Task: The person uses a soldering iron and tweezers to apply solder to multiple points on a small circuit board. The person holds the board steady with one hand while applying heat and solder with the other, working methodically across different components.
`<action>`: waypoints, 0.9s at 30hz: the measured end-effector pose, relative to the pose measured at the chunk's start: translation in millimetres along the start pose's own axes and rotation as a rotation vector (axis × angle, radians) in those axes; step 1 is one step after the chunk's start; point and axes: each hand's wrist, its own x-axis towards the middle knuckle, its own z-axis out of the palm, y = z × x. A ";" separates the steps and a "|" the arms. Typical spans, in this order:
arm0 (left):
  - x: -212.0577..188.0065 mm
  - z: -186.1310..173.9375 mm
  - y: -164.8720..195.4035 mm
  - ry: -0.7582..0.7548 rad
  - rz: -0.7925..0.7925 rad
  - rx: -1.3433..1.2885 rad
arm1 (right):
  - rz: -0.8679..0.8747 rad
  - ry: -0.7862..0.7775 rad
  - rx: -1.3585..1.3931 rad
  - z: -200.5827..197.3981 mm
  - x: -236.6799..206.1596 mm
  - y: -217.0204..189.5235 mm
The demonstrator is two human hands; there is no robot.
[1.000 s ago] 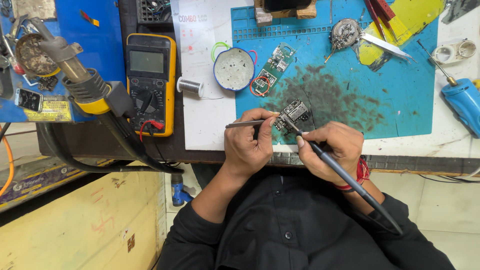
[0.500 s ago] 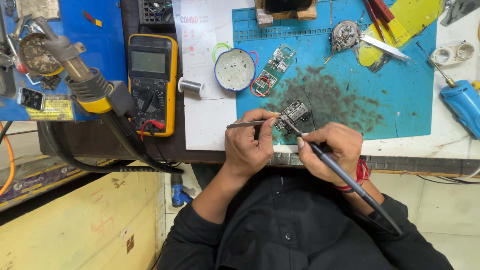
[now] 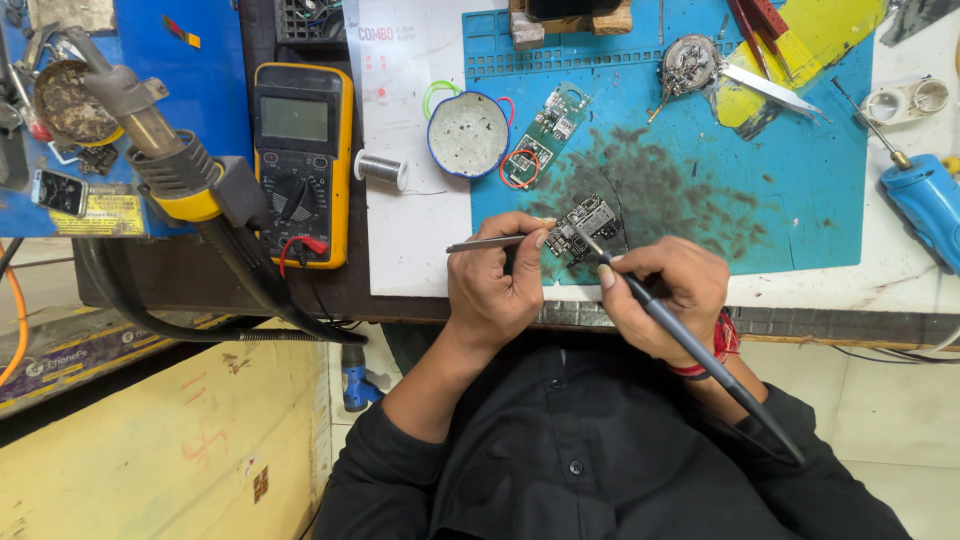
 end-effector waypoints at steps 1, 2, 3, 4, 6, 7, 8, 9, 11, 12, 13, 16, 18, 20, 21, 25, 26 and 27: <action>-0.6 0.3 -0.4 0.006 -0.003 -0.013 | 0.008 0.018 0.007 0.6 -0.3 0.6; -0.7 0.1 -1.0 0.012 -0.004 -0.026 | 0.015 0.036 0.014 1.1 -0.5 0.6; -0.8 1.1 -1.0 0.010 -0.018 -0.010 | 0.009 0.035 0.008 0.5 -0.7 0.8; -0.5 1.2 -0.9 0.007 -0.031 0.006 | 0.002 0.035 0.002 -0.1 -0.8 0.2; 1.0 0.6 0.0 0.001 -0.051 0.031 | -0.007 0.029 0.010 -1.0 -0.5 -1.1; 1.9 0.7 1.0 -0.001 -0.055 0.041 | -0.012 0.024 0.026 -2.7 -0.2 -1.6; 2.9 0.2 1.8 -0.001 -0.059 0.053 | -0.019 0.019 0.043 -2.2 -0.1 -2.5; 4.0 -0.2 2.5 0.002 -0.048 0.058 | 0.007 0.034 0.035 -0.7 -0.1 -3.0; 5.7 -0.4 3.6 0.005 -0.032 0.062 | 0.065 0.061 0.016 1.9 -0.8 -3.4; 5.8 -0.1 4.2 0.014 -0.009 0.065 | 0.051 0.057 0.000 3.2 -1.1 -2.8; 6.0 0.5 4.3 0.021 0.014 0.066 | 0.039 0.054 -0.017 3.7 -1.5 -1.5; 6.0 1.2 3.4 0.016 0.030 0.067 | 0.052 0.066 -0.016 6.0 -3.8 2.1; 6.2 1.2 2.5 0.022 0.034 0.071 | 0.051 0.072 -0.013 6.6 -4.8 4.5; 5.7 2.2 3.1 0.037 0.046 0.084 | 0.033 0.075 -0.021 6.8 -5.5 5.5; 5.0 2.3 3.6 0.038 0.048 0.085 | 0.049 0.078 -0.014 6.9 -6.1 5.5; 6.6 3.1 1.5 0.043 0.057 0.097 | 0.066 0.092 -0.008 9.4 -6.0 6.4; 5.6 2.5 0.8 0.037 0.049 0.100 | 0.070 0.095 -0.015 9.9 -6.9 6.3; 5.2 3.1 0.3 0.044 0.055 0.100 | 0.070 0.090 -0.012 9.6 -7.1 7.2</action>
